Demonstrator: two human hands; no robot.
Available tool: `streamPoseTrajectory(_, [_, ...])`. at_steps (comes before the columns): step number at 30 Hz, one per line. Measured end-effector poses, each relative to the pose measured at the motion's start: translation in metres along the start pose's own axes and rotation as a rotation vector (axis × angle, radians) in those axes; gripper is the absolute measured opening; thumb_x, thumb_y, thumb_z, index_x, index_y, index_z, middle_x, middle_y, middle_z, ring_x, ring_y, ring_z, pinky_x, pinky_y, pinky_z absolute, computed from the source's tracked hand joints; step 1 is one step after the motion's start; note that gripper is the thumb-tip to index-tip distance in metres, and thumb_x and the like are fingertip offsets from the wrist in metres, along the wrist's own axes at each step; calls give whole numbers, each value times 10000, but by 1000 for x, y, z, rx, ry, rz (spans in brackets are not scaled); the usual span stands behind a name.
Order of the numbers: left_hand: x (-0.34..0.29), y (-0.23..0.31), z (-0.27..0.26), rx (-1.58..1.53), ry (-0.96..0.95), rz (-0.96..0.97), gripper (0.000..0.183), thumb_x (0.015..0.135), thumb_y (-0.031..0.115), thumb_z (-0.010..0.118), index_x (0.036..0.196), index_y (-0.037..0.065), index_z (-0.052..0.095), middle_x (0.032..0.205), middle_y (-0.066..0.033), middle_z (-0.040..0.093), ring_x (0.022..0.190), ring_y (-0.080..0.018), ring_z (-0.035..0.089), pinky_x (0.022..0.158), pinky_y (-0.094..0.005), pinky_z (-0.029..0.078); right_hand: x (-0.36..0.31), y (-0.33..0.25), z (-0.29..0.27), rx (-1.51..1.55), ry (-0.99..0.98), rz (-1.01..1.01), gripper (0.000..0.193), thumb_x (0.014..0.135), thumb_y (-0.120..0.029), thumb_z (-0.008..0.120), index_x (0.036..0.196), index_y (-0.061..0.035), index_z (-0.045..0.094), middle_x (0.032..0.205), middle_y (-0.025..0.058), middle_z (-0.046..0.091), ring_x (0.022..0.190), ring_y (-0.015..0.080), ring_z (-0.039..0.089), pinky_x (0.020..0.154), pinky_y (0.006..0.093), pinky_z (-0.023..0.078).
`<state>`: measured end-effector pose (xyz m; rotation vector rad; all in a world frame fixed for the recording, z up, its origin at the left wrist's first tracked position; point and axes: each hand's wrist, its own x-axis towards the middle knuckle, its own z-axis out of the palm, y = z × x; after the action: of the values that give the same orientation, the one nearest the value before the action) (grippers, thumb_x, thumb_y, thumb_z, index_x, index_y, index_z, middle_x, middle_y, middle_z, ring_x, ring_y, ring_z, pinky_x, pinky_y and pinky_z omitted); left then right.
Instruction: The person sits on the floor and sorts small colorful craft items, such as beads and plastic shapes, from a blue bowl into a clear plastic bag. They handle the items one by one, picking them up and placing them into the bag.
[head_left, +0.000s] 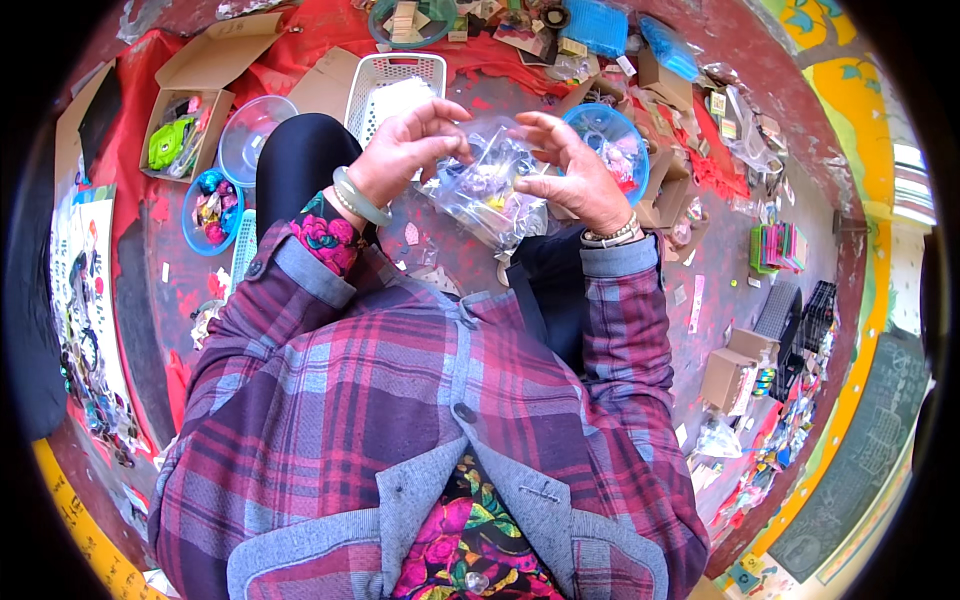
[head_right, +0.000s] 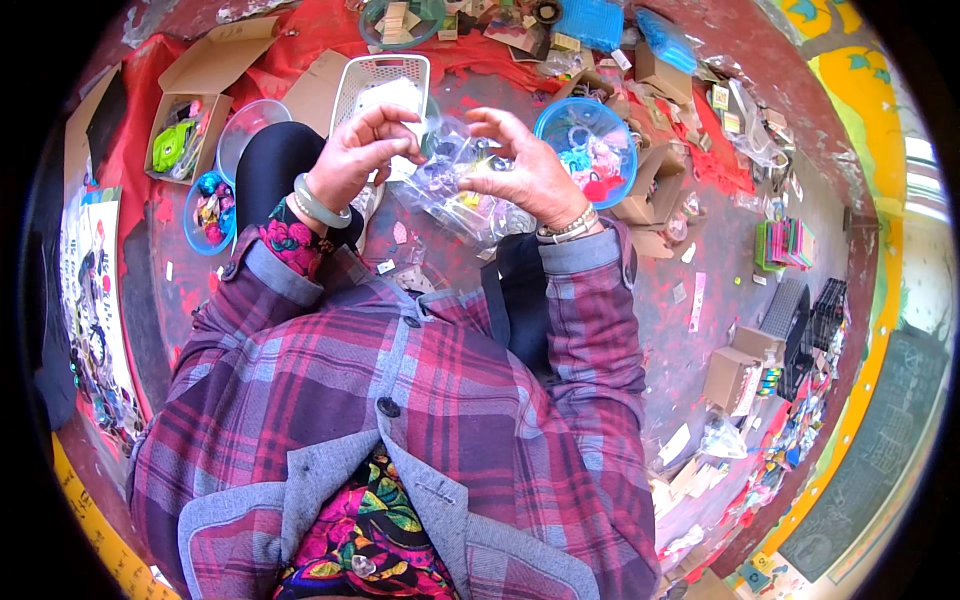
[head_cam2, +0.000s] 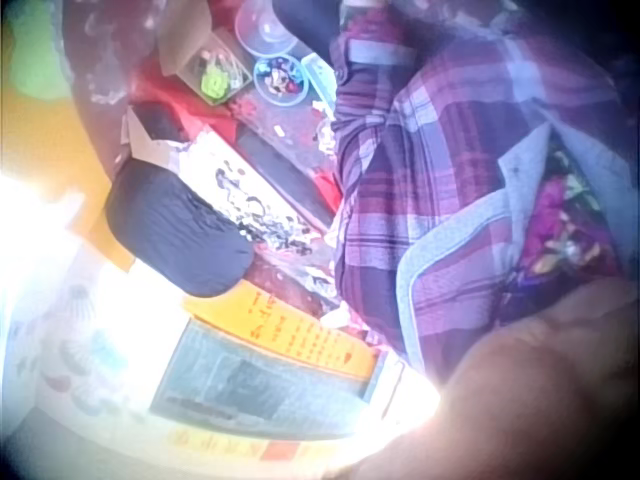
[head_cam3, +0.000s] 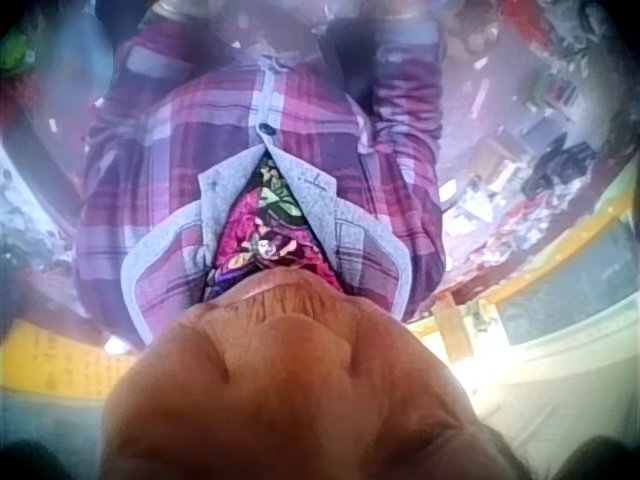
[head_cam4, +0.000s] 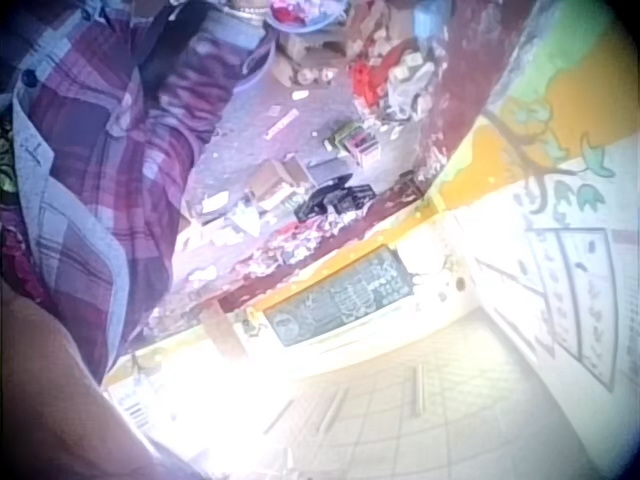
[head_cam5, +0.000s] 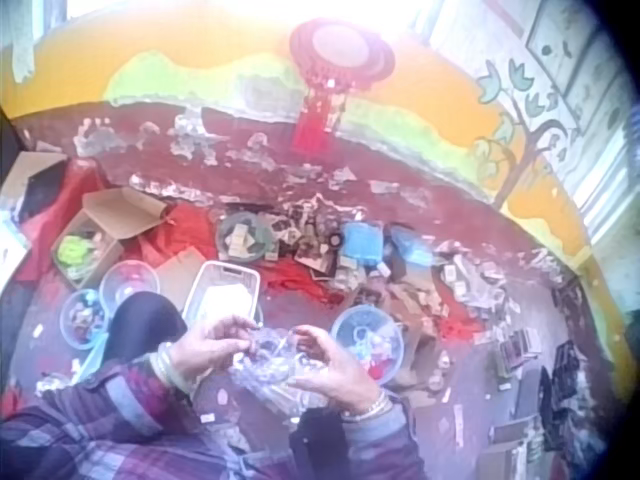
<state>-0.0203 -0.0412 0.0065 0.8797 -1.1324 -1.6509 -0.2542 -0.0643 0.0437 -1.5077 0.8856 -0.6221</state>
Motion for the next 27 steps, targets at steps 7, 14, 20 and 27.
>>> streamPoseTrajectory(7, [4,-6,-12,-335,-53,-55,341,864,190,552,1145,14,471,853,-86,587,833,-153,606,562,-181,400,4,14,9,233,-121,117,277,815,-102,617,1062,11,566,911,72,626,862,132,588,765,251,462])
streamPoseTrajectory(14, [0,-12,-4,-371,-82,-122,540,818,347,603,1222,28,439,1063,-94,576,1016,-176,543,892,-321,414,9,16,8,496,129,86,218,880,-177,557,1032,-24,589,907,89,651,829,145,623,696,247,479])
streamPoseTrajectory(20, [1,-10,7,-250,-104,-251,486,770,48,624,1222,9,449,1026,-64,583,907,-140,577,784,-243,468,7,16,10,416,104,-16,266,911,-183,501,1123,-25,523,970,109,634,876,157,609,772,263,471])
streamPoseTrajectory(27, [1,-16,8,-89,-79,-108,253,793,-11,597,1044,-32,575,940,-72,627,880,-144,586,816,-268,454,7,13,18,525,85,-26,351,892,-181,541,1192,-25,449,1063,135,593,979,191,575,879,318,445])
